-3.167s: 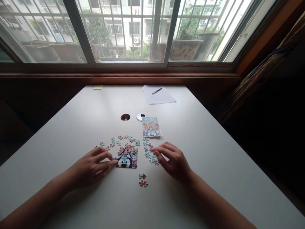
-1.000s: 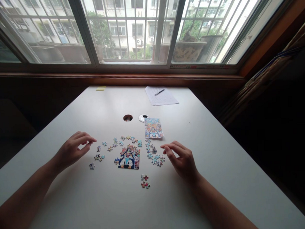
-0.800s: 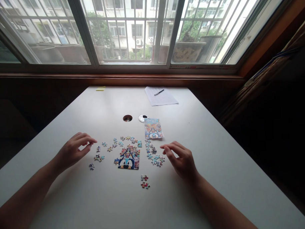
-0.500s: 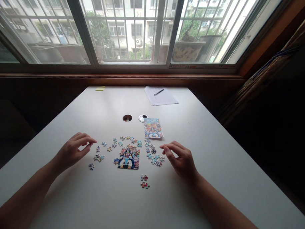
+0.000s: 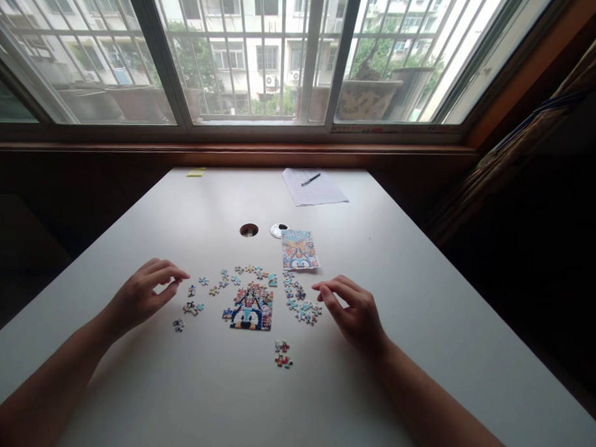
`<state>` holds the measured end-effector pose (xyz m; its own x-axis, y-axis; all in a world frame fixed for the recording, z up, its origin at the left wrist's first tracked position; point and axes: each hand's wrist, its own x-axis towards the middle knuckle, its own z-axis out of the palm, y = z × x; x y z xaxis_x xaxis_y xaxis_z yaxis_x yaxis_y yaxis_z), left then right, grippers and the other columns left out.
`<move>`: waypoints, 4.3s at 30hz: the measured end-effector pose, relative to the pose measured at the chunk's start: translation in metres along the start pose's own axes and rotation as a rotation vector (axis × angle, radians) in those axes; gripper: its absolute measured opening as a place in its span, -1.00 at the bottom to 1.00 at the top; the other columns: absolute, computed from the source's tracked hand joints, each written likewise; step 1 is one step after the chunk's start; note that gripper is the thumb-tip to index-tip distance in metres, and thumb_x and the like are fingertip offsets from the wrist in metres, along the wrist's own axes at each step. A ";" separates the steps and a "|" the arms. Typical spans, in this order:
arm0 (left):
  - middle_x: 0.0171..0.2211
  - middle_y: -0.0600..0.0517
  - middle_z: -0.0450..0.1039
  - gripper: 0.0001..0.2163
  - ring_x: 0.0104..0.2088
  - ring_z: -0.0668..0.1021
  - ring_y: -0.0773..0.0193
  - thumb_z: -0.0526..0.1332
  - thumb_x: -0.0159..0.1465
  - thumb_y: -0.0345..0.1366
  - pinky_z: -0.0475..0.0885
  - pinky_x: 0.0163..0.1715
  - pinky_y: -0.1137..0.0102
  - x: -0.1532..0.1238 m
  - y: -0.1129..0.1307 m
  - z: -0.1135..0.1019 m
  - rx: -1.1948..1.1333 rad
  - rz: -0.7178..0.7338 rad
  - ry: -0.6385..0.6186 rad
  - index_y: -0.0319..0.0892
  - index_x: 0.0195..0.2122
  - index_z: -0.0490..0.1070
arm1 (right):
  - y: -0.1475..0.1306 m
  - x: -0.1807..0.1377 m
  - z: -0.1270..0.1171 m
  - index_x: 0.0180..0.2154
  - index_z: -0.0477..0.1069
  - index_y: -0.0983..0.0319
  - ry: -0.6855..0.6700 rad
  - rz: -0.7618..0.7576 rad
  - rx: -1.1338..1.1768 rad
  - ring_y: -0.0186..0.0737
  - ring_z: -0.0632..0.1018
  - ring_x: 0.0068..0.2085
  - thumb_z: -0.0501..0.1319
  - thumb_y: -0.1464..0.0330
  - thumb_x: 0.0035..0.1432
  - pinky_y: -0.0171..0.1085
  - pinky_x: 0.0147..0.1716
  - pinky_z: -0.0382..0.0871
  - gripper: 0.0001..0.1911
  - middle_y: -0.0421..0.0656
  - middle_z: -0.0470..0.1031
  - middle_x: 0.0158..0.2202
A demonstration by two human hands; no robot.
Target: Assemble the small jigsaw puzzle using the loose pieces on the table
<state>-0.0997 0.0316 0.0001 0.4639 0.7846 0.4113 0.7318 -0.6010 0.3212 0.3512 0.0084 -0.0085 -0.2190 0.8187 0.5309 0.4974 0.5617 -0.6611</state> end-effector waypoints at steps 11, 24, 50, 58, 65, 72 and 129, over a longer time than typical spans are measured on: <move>-0.27 0.00 0.54 -0.83 -0.25 0.50 0.20 0.13 0.39 -0.39 0.46 -0.29 0.31 0.000 -0.001 0.001 0.005 0.002 -0.005 -0.13 -0.14 0.52 | -0.002 0.001 0.000 -0.22 0.58 0.17 -0.009 0.000 0.002 -0.16 0.58 -0.30 0.16 0.35 0.40 -0.18 -0.26 0.45 -0.79 -0.14 0.56 -0.35; -0.26 0.00 0.54 -0.83 -0.25 0.49 0.20 0.12 0.40 -0.37 0.45 -0.28 0.30 0.000 0.001 0.001 0.003 -0.010 -0.016 -0.12 -0.14 0.52 | -0.001 0.001 0.001 -0.23 0.59 0.17 -0.004 0.005 -0.011 -0.14 0.59 -0.31 0.16 0.31 0.39 -0.19 -0.28 0.46 -0.77 -0.13 0.57 -0.36; -0.26 0.01 0.52 -0.84 -0.26 0.47 0.22 0.12 0.41 -0.38 0.42 -0.27 0.34 0.000 0.001 0.000 0.006 0.003 -0.032 -0.13 -0.13 0.50 | -0.001 0.001 0.001 -0.24 0.59 0.17 -0.006 -0.004 0.000 -0.16 0.58 -0.31 0.17 0.36 0.39 -0.19 -0.26 0.45 -0.79 -0.14 0.56 -0.36; -0.26 0.00 0.53 -0.83 -0.26 0.47 0.22 0.11 0.41 -0.37 0.43 -0.28 0.33 0.000 0.001 0.001 0.008 -0.003 -0.030 -0.14 -0.14 0.51 | 0.000 0.000 0.001 -0.22 0.59 0.17 -0.013 -0.003 0.005 -0.16 0.58 -0.31 0.17 0.36 0.38 -0.19 -0.27 0.44 -0.80 -0.14 0.56 -0.35; -0.25 0.00 0.53 -0.83 -0.25 0.48 0.21 0.12 0.41 -0.36 0.43 -0.27 0.33 -0.001 -0.001 0.002 0.005 -0.011 -0.041 -0.13 -0.14 0.52 | -0.003 0.001 0.002 -0.23 0.58 0.18 -0.010 -0.012 0.010 -0.18 0.57 -0.32 0.17 0.38 0.38 -0.20 -0.28 0.44 -0.80 -0.14 0.56 -0.36; -0.25 0.01 0.53 -0.84 -0.26 0.48 0.21 0.13 0.41 -0.37 0.42 -0.28 0.34 0.000 0.001 0.001 0.009 -0.005 -0.041 -0.14 -0.14 0.51 | -0.002 0.002 0.001 -0.23 0.59 0.17 -0.011 -0.010 0.011 -0.17 0.58 -0.32 0.17 0.37 0.38 -0.20 -0.28 0.44 -0.79 -0.14 0.56 -0.35; -0.25 -0.03 0.52 -0.82 -0.25 0.48 0.18 0.10 0.41 -0.36 0.44 -0.31 0.33 -0.001 0.003 0.002 0.040 -0.021 -0.064 -0.14 -0.13 0.50 | -0.005 0.002 0.002 -0.24 0.60 0.16 -0.022 -0.015 -0.007 -0.16 0.59 -0.33 0.17 0.33 0.38 -0.19 -0.31 0.47 -0.78 -0.13 0.57 -0.36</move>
<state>-0.0971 0.0298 -0.0011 0.4787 0.8057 0.3488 0.7602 -0.5791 0.2946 0.3469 0.0073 -0.0052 -0.2444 0.8126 0.5291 0.5001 0.5731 -0.6492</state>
